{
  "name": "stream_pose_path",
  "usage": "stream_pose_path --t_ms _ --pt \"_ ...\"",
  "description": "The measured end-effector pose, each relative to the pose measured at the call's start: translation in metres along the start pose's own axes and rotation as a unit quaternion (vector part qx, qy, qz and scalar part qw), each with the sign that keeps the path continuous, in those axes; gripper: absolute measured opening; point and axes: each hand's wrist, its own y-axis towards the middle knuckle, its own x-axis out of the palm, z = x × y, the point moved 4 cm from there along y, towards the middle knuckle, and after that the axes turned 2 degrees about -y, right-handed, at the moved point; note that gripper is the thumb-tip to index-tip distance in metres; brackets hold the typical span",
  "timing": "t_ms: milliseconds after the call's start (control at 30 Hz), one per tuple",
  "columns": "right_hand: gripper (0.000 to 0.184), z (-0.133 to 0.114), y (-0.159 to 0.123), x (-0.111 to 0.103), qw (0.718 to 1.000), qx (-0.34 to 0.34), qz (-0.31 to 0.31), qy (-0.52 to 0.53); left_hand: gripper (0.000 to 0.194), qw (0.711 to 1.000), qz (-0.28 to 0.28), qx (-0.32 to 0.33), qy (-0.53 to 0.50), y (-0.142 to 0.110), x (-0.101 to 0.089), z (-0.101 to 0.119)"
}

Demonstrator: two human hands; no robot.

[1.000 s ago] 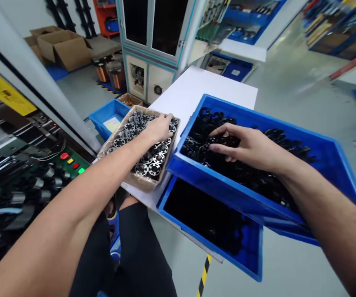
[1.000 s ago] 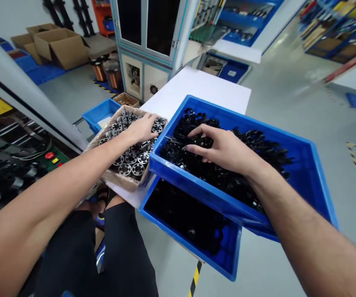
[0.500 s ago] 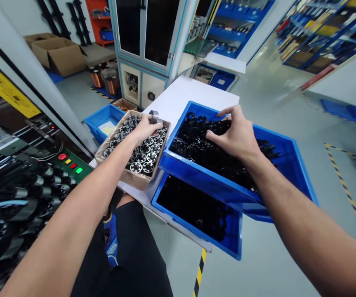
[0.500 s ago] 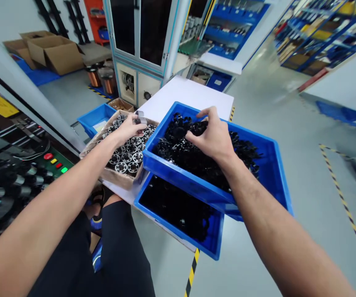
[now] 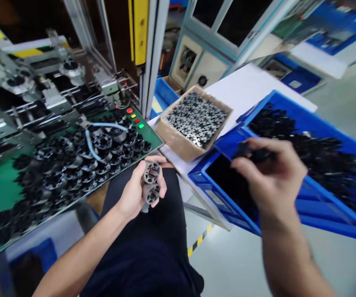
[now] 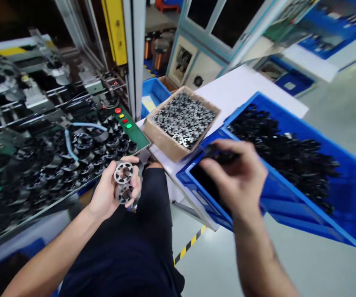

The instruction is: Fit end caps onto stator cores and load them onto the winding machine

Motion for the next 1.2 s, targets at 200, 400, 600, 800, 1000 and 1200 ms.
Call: stream_pose_path --t_ms 200,400,600,800,1000,1200 --pt "0.056 -0.135 -0.107 0.106 0.942 -0.096 -0.227 0.226 0.061 0.997 0.074 0.022 0.029 -0.084 -0.031 0.005" --pt "0.053 -0.162 -0.111 0.133 0.919 -0.128 -0.297 0.227 0.065 0.984 0.121 0.067 0.110 -0.121 -0.054 0.010" --pt "0.056 -0.168 -0.118 0.135 0.917 -0.137 -0.273 0.257 0.060 0.971 0.119 0.115 0.173 -0.131 -0.054 0.011" --pt "0.061 -0.161 -0.125 0.130 0.929 -0.113 -0.251 0.249 0.058 0.969 0.105 0.121 0.187 -0.128 -0.051 0.011" --pt "0.060 -0.153 -0.131 0.126 0.934 -0.092 -0.239 0.250 0.055 0.962 0.073 0.139 0.222 -0.124 -0.049 0.009" --pt "0.056 -0.146 -0.131 0.119 0.930 -0.076 -0.289 0.216 0.050 0.965 0.058 0.154 0.205 -0.119 -0.049 0.000"
